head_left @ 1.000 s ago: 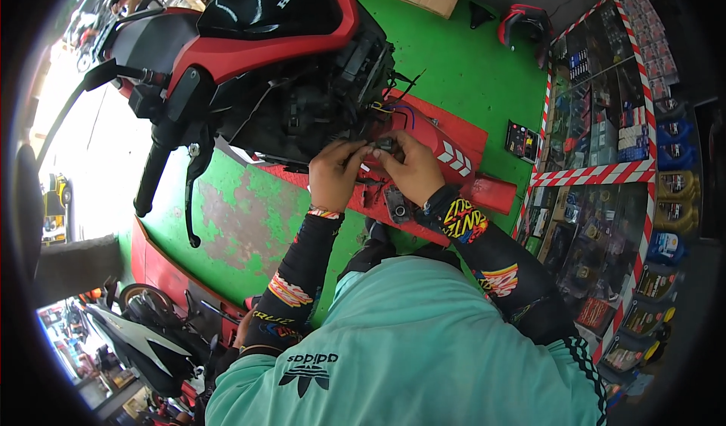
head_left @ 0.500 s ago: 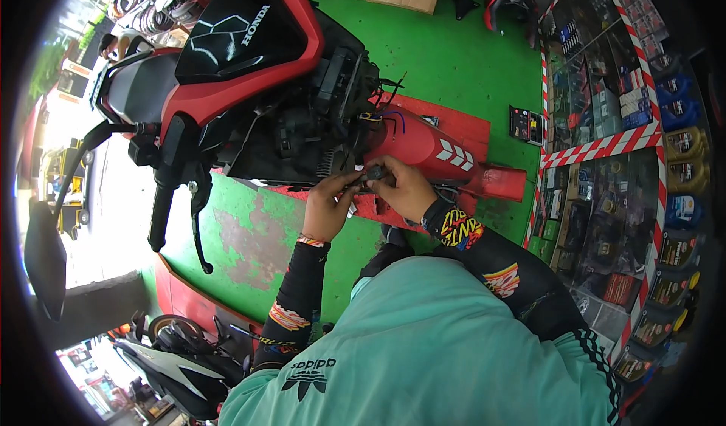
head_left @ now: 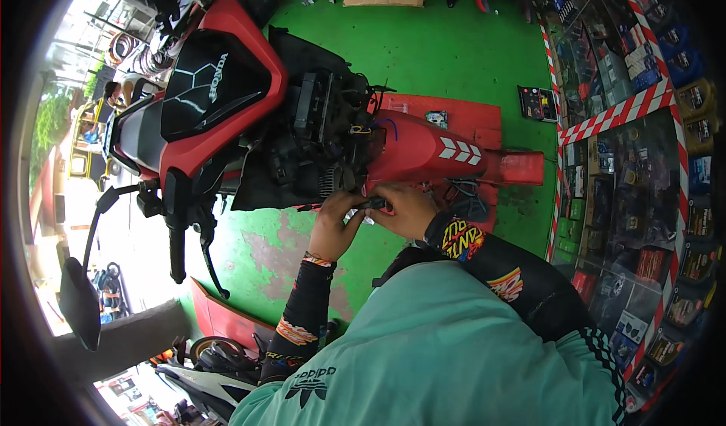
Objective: The recorder is repairing and soldering electrical wiring on a motorcycle.
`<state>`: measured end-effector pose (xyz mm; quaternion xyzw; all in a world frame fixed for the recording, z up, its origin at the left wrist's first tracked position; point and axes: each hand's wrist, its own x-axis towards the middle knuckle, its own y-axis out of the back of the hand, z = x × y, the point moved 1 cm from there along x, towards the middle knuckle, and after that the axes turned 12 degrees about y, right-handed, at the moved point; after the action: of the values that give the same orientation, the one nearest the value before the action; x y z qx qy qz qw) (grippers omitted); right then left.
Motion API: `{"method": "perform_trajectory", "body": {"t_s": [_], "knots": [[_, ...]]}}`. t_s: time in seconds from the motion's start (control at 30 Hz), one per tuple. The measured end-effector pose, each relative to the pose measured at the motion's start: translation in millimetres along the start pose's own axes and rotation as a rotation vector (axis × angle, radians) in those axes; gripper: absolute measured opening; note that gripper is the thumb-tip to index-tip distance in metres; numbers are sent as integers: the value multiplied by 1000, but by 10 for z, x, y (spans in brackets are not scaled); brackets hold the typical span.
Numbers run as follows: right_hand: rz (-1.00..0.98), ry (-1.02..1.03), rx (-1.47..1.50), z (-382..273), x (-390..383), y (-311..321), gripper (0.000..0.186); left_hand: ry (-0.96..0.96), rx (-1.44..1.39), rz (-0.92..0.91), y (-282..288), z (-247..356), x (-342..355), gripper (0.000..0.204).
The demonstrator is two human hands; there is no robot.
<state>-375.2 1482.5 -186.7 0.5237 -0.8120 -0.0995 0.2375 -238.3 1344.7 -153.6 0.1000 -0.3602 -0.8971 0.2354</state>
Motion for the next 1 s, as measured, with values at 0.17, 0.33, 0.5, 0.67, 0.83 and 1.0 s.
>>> {"method": "perform_trajectory", "body": {"t_s": [0.17,0.33,0.5,0.67,0.83,1.0], "knots": [[13,106,-232,79,-55,29,33,-129,137,-52,19,48,122,20],[40,92,-265,118,-77,92,34,-200,362,-108,88,164,235,23],[42,157,-297,130,-32,241,33,-277,389,-109,87,221,355,23],[-3,175,-335,102,6,322,33,-254,366,-137,110,202,397,22],[22,182,-311,74,58,367,31,-204,329,29,103,235,293,17],[-98,145,-320,154,20,472,34,55,-1,157,-101,181,99,14]]}}
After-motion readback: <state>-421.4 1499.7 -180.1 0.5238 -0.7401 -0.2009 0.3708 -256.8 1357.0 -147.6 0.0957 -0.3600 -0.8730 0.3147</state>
